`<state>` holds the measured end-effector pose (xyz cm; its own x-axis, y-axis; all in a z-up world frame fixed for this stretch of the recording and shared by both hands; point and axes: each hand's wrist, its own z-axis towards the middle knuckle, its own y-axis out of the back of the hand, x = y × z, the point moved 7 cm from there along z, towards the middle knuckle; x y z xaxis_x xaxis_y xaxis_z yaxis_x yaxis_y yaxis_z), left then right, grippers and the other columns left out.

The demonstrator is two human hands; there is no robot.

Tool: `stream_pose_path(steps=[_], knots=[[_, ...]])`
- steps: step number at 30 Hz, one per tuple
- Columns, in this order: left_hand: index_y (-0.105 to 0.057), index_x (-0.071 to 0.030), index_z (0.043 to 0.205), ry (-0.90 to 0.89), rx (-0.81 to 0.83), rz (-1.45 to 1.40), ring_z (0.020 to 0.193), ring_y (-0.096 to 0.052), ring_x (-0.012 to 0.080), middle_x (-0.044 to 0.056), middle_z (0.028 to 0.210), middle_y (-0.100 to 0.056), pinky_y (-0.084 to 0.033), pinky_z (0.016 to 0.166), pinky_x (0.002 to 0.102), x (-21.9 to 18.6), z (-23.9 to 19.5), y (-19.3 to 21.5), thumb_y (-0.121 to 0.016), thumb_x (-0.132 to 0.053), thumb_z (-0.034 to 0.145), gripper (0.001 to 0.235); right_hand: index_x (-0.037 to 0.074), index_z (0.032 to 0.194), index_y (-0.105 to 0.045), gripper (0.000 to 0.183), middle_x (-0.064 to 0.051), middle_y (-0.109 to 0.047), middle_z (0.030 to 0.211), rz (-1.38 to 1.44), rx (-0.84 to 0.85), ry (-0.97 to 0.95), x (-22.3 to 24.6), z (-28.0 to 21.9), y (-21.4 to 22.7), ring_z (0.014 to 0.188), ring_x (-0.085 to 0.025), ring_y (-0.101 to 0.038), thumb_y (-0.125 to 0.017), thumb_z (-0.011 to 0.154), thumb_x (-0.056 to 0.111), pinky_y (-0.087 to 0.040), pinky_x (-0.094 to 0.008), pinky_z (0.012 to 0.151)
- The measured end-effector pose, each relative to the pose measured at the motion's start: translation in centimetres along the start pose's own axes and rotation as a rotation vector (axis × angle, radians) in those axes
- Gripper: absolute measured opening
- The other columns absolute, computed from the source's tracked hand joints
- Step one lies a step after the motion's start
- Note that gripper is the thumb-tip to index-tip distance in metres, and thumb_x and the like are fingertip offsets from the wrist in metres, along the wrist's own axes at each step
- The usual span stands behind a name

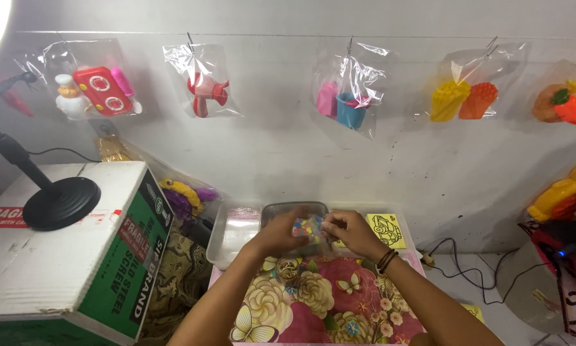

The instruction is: The person sits on the floor and packs small, colorful plastic toys into clear plastic bags. They place a yellow card with a vehicle illustration into each bag along with the toys, then seal the bags and arrange them on the floor.

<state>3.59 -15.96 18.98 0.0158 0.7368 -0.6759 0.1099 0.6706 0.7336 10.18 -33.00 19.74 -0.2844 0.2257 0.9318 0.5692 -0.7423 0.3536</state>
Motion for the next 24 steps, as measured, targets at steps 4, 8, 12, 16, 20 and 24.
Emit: stream_pose_path(steps=[4, 8, 12, 16, 20, 24], knots=[[-0.052, -0.012, 0.14, -0.098, 0.031, -0.024, 0.124, -0.056, 0.0396, 0.011, 0.12, -0.07, -0.042, 0.102, 0.061, -0.5, -0.6, 0.1, -0.075, -0.032, 0.085, 0.063, 0.002, 0.086, -0.077, 0.019, -0.011, -0.073, 0.072, 0.023, 0.078, -0.031, -0.1, 0.1, -0.9, 0.069, -0.017, -0.066, -0.065, 0.096, 0.013, -0.057, -0.032, 0.067], [-0.076, -0.011, 0.098, -0.213, 0.009, -0.129, 0.109, -0.065, 0.0421, 0.014, 0.103, -0.072, -0.05, 0.094, 0.055, 1.2, 1.0, -1.0, -0.081, -0.027, 0.083, 0.022, 0.001, 0.086, -0.075, 0.018, -0.008, -0.072, 0.074, 0.044, 0.08, -0.063, -0.4, 0.5, -1.1, 0.071, -0.015, -0.067, -0.065, 0.096, 0.012, -0.059, -0.031, 0.069], [-0.075, -0.013, 0.09, -0.225, 0.059, -0.158, 0.112, -0.066, 0.0403, 0.012, 0.103, -0.074, -0.05, 0.095, 0.051, 1.2, 0.6, -0.2, -0.08, -0.028, 0.083, 0.018, -0.002, 0.087, -0.076, 0.019, -0.013, -0.072, 0.074, 0.017, 0.053, -0.053, -0.8, 1.1, -0.6, 0.071, -0.018, -0.067, -0.064, 0.097, 0.008, -0.057, -0.033, 0.066], [-0.074, -0.017, 0.096, -0.131, 0.064, -0.083, 0.104, -0.071, 0.0353, 0.008, 0.094, -0.076, -0.053, 0.09, 0.048, 3.9, 1.3, -0.9, -0.081, -0.03, 0.084, 0.019, 0.0, 0.087, -0.076, 0.017, -0.012, -0.071, 0.071, -0.043, 0.01, -0.053, -0.7, 1.2, -0.3, 0.068, -0.018, -0.066, -0.066, 0.095, 0.012, -0.057, -0.031, 0.063], [-0.075, -0.016, 0.099, -0.094, 0.016, 0.078, 0.102, -0.071, 0.0381, 0.011, 0.094, -0.078, -0.056, 0.087, 0.051, 4.9, 1.7, -0.4, -0.076, -0.024, 0.086, 0.015, 0.001, 0.084, -0.077, 0.019, -0.012, -0.071, 0.068, -0.11, 0.013, -0.035, -1.0, 1.3, -0.4, 0.065, -0.017, -0.068, -0.067, 0.095, 0.012, -0.056, -0.029, 0.06], [-0.075, -0.022, 0.096, -0.034, -0.007, 0.199, 0.098, -0.074, 0.0343, 0.006, 0.093, -0.078, -0.058, 0.084, 0.048, 5.9, 2.0, -0.1, -0.076, -0.033, 0.085, 0.015, 0.001, 0.081, -0.077, 0.02, -0.014, -0.069, 0.064, -0.163, 0.023, -0.011, -1.6, 1.2, -1.2, 0.062, -0.018, -0.066, -0.067, 0.095, 0.012, -0.055, -0.031, 0.057]])
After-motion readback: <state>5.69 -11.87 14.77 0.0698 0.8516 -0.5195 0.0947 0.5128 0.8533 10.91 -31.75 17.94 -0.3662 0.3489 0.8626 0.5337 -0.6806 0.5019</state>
